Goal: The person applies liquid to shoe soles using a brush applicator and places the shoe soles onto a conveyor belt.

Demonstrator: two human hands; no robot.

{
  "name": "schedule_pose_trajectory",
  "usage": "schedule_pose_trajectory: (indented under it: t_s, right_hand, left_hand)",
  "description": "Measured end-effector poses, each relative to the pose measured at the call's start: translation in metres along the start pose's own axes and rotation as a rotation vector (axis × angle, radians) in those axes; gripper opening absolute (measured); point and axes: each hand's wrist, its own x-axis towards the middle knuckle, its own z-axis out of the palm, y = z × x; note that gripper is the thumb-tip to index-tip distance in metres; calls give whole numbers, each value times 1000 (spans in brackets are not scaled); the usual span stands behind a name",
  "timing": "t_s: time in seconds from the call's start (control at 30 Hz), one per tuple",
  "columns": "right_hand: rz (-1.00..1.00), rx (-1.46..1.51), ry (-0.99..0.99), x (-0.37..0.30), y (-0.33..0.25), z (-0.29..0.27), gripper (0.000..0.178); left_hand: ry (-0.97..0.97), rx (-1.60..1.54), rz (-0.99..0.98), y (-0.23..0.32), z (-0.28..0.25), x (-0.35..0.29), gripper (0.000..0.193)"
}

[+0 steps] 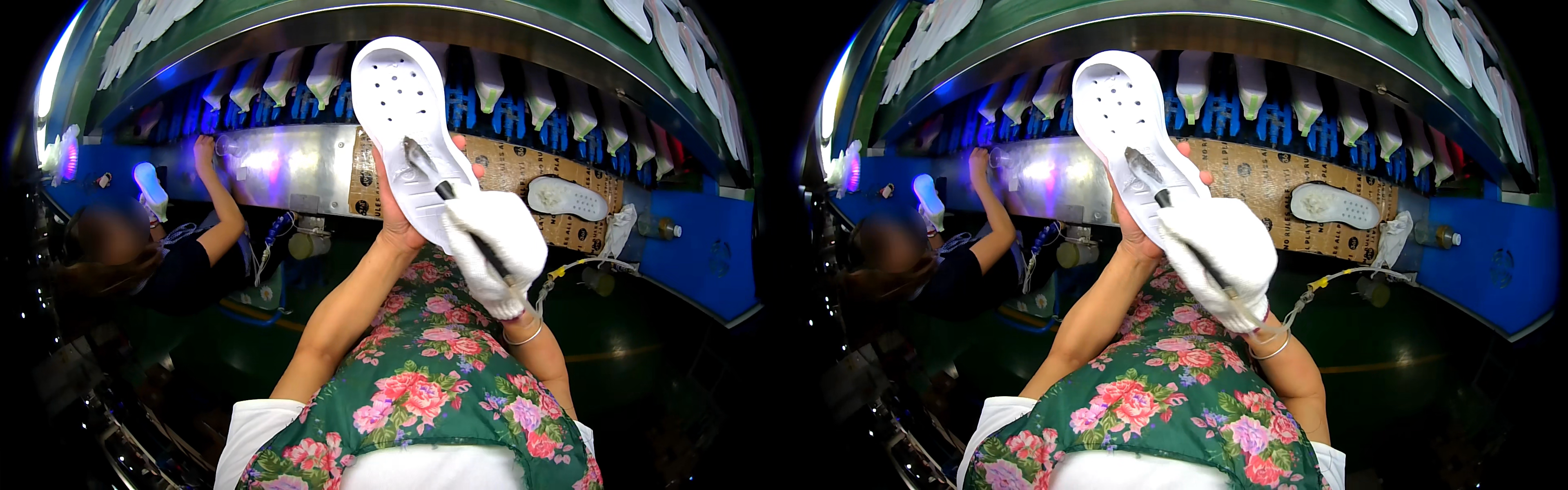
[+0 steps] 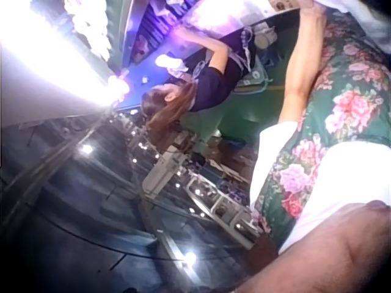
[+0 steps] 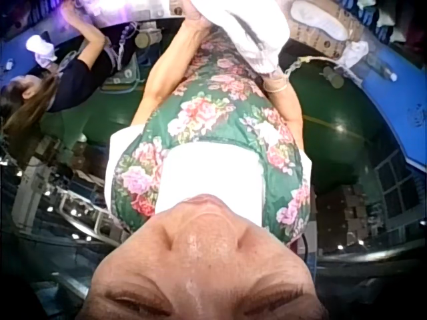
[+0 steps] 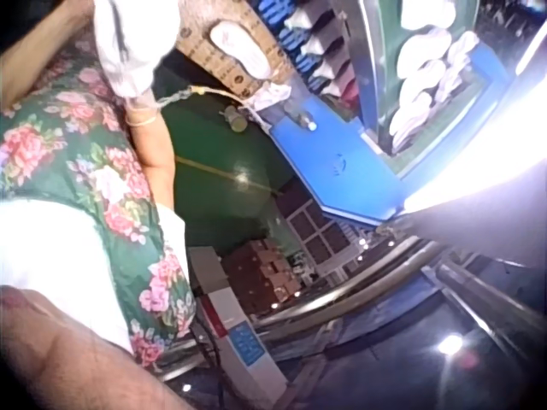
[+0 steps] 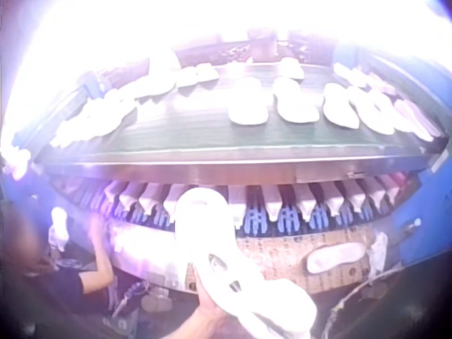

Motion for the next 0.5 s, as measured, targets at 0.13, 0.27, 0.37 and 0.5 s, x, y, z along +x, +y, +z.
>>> schedule_pose_trajectory:
  t_s: [0.13,0.27,0.37,0.5]
  right_hand:
    - [-32,48,-141,-9,2,14,28]
    - [58,194,-92,-4,14,1,23]
    - [-178,-49,-182,-5,11,4,27]
    - [82,385,-221,-2,14,1,21]
  left_hand:
    - [-288,38,-175,16,-12,4,98]
    - [-54,-20,14,12,5,3,101]
    - [-17,6,-87,23,-6,1,104]
    - [-116,65,-147,34,-12,0,107]
